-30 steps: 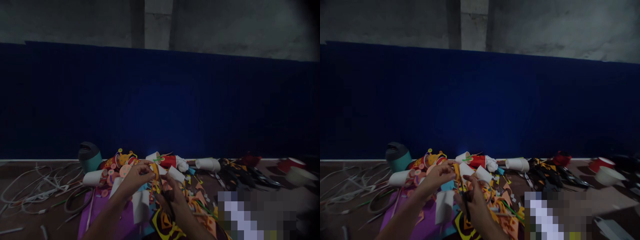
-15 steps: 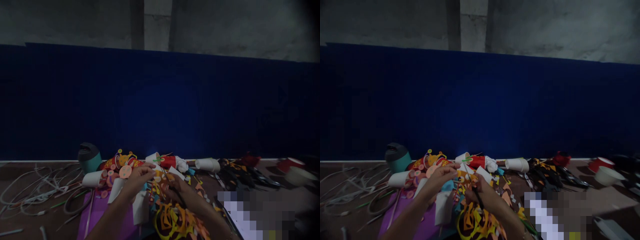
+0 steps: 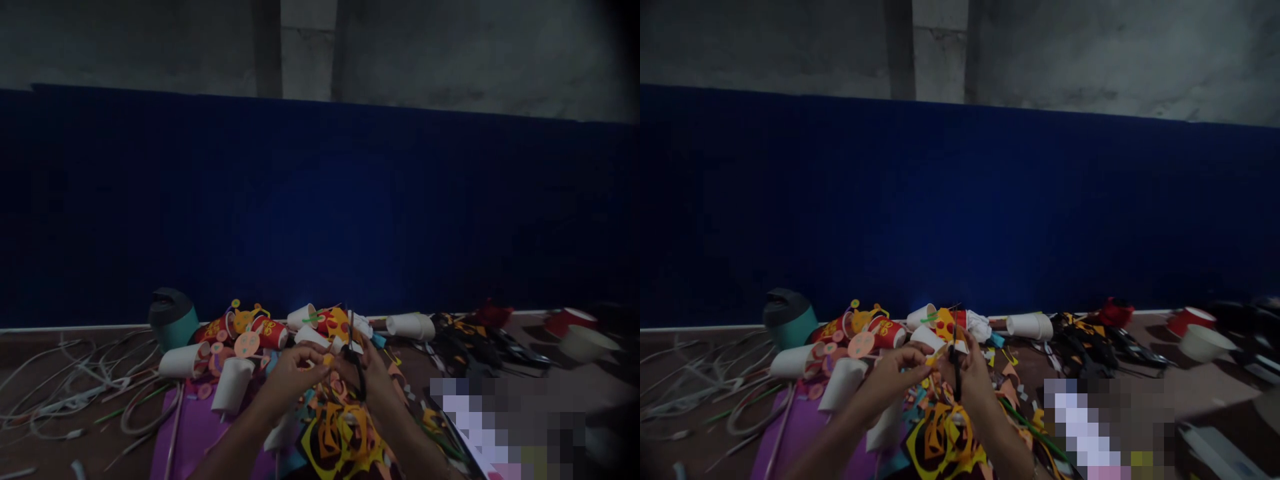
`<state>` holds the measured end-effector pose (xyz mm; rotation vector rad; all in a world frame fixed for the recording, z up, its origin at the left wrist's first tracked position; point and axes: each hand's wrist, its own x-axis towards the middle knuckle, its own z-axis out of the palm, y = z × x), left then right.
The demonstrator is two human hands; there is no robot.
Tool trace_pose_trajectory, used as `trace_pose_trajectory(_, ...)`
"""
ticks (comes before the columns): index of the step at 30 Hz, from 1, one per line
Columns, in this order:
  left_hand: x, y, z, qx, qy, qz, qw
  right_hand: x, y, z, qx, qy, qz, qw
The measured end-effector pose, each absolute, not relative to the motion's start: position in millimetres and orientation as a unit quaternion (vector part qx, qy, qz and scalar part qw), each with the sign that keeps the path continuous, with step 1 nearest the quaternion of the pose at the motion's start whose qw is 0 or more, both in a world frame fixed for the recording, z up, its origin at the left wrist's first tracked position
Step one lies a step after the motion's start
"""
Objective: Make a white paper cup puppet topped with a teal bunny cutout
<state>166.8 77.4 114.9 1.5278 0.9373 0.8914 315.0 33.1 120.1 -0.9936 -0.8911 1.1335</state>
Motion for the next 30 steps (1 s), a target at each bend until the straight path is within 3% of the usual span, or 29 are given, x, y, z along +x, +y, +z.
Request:
trace_pose_trajectory(4,164,80,116,0.610,0.369,0.468,0.522,319,32,122,-0.446,-0.391,0.536,0.601)
trace_pose_trajectory(10,165,80,113,0.516,0.326,0.468,0.639,326,35,115,-0.444,-0.504,0.585,0.455)
trace_pose_trajectory(17,153,101,110,0.397,0.378,0.585,0.598,359,38,114,-0.424,-0.571,0.619,0.333)
trace_pose_trajectory(24,156,90,116,0.504,0.391,0.498,0.588,348,42,116,-0.437,-0.574,0.552,0.417)
trace_pose_trajectory(30,168,76,116,0.502,0.360,0.451,0.644,330,41,108,-0.429,-0.562,0.578,0.407)
